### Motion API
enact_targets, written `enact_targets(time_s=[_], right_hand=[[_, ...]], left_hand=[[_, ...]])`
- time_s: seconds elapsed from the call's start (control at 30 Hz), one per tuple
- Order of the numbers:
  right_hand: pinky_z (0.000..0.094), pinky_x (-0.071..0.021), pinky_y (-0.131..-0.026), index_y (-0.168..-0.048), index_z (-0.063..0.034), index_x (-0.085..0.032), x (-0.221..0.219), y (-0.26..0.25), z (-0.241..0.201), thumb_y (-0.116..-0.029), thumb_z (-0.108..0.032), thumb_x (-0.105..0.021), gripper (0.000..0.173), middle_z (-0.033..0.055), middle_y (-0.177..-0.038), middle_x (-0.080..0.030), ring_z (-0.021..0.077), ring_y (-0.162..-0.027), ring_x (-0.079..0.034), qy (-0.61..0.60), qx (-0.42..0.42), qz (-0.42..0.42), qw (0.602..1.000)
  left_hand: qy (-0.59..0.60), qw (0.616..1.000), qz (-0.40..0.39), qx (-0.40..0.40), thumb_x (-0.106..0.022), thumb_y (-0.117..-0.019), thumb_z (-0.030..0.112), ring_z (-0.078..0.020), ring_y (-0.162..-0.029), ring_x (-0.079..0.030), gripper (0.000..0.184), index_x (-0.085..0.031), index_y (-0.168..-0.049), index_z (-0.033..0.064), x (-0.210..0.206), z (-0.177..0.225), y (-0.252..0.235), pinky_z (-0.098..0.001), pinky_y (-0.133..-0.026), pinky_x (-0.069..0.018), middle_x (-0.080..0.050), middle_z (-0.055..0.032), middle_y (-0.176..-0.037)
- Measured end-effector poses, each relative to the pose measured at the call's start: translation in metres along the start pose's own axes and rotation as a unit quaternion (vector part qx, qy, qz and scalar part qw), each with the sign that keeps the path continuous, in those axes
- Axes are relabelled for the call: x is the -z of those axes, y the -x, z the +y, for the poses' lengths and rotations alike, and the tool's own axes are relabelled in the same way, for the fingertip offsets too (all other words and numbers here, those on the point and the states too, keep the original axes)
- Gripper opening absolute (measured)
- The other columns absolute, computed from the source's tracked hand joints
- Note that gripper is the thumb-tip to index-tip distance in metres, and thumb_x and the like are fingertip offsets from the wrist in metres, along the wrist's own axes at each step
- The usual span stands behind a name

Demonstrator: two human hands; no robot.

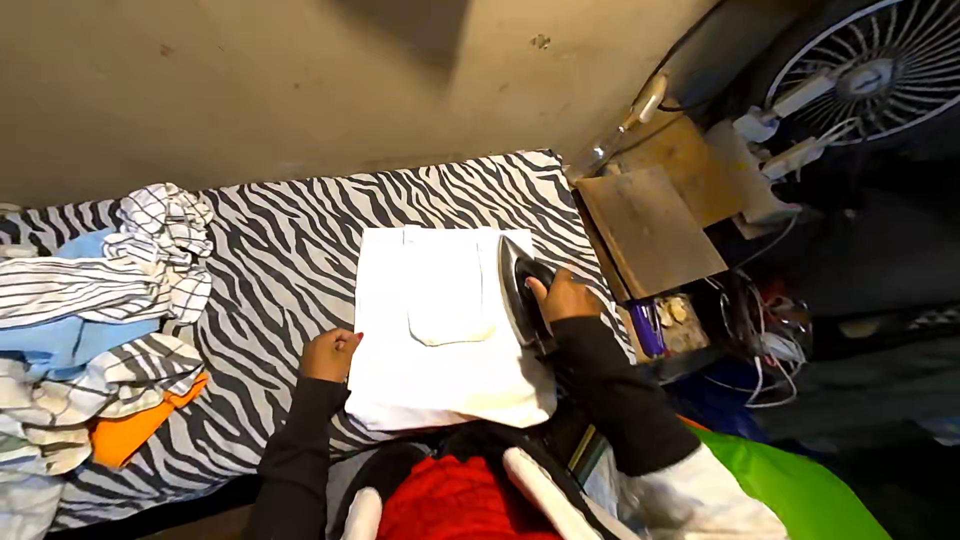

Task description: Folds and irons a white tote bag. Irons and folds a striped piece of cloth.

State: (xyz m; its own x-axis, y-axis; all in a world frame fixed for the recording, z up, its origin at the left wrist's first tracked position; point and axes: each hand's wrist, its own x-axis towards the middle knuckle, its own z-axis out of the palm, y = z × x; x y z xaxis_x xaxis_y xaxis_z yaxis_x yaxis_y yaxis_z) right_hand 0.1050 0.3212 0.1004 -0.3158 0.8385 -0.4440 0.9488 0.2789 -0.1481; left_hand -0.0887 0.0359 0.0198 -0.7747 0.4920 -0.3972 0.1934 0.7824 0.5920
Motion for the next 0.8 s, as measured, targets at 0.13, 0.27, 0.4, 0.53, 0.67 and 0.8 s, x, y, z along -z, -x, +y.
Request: enact_targets(time_s=[0.13, 0.27, 0.4, 0.53, 0.67, 0.8], right_hand=[[0.0668, -0.0448, -0.103, -0.147, 0.0052, -0.046, 0.005, 0.006, 0.038, -0.1056, -0.052, -0.052, 0.07, 0.0355, -0.129, -0.063, 0.0525, -0.124, -0.06, 0.047, 0.053, -0.035, 0.997], [0.0729, -0.0475, -0.088, -0.132, 0.0066, -0.058, 0.017, 0.034, 0.041, -0.1021, -0.054, -0.058, 0.068, 0.0372, -0.106, -0.068, 0.0579, -0.104, -0.066, 0.069, 0.189, 0.017, 0.979], [0.0718, -0.0503, -0.086, -0.133, 0.0015, -0.06, -0.011, 0.073, -0.024, -0.1024, -0.055, -0.056, 0.064, 0.0327, -0.105, -0.071, 0.0552, -0.102, -0.068, 0.139, 0.319, -0.093, 0.933], [0.0663, -0.0475, -0.099, -0.141, 0.0005, -0.054, -0.05, 0.09, -0.111, -0.1068, -0.046, -0.052, 0.058, 0.0305, -0.125, -0.066, 0.0499, -0.12, -0.063, 0.169, 0.36, -0.184, 0.899], [0.0656, -0.0479, -0.098, -0.139, 0.0008, -0.053, -0.066, 0.1, -0.135, -0.1069, -0.043, -0.054, 0.055, 0.0305, -0.123, -0.066, 0.0495, -0.119, -0.063, 0.188, 0.421, -0.223, 0.859], [0.0679, -0.0482, -0.095, -0.14, 0.0013, -0.053, -0.063, 0.102, -0.113, -0.1066, -0.042, -0.055, 0.055, 0.0329, -0.121, -0.066, 0.0528, -0.116, -0.063, 0.218, 0.448, -0.235, 0.834]], left_hand=[[0.026, 0.998, -0.065, -0.001, -0.06, -0.1043, 0.022, -0.0241, -0.07, -0.064, 0.03, -0.068, -0.114, -0.0046, 0.002, -0.016, 0.021, -0.0449, -0.074, -0.0549, -0.067, -0.0165, -0.083], [0.044, 0.991, -0.129, 0.019, -0.06, -0.104, 0.022, -0.0212, -0.069, -0.067, 0.031, -0.069, -0.112, -0.0068, 0.008, -0.03, 0.045, -0.0415, -0.075, -0.0573, -0.071, -0.0172, -0.085], [0.053, 0.992, -0.096, 0.058, -0.06, -0.104, 0.023, -0.0172, -0.064, -0.066, 0.03, -0.069, -0.11, -0.0054, 0.002, -0.03, 0.052, -0.0373, -0.07, -0.0578, -0.07, -0.0141, -0.083], [0.019, 0.999, -0.017, 0.028, -0.059, -0.1035, 0.021, -0.0286, -0.08, -0.072, 0.03, -0.07, -0.11, -0.0056, 0.006, -0.035, 0.071, -0.0496, -0.082, -0.0577, -0.073, -0.0185, -0.089], [0.017, 0.989, 0.147, -0.026, -0.059, -0.1011, 0.018, -0.0293, -0.076, -0.073, 0.027, -0.072, -0.108, -0.0038, 0.019, -0.053, 0.101, -0.0508, -0.075, -0.0581, -0.074, -0.0168, -0.085], [0.041, 0.964, 0.255, -0.054, -0.056, -0.0994, 0.016, -0.0197, -0.067, -0.071, 0.026, -0.072, -0.106, -0.0029, 0.028, -0.061, 0.115, -0.0379, -0.065, -0.0583, -0.074, -0.0136, -0.081]])
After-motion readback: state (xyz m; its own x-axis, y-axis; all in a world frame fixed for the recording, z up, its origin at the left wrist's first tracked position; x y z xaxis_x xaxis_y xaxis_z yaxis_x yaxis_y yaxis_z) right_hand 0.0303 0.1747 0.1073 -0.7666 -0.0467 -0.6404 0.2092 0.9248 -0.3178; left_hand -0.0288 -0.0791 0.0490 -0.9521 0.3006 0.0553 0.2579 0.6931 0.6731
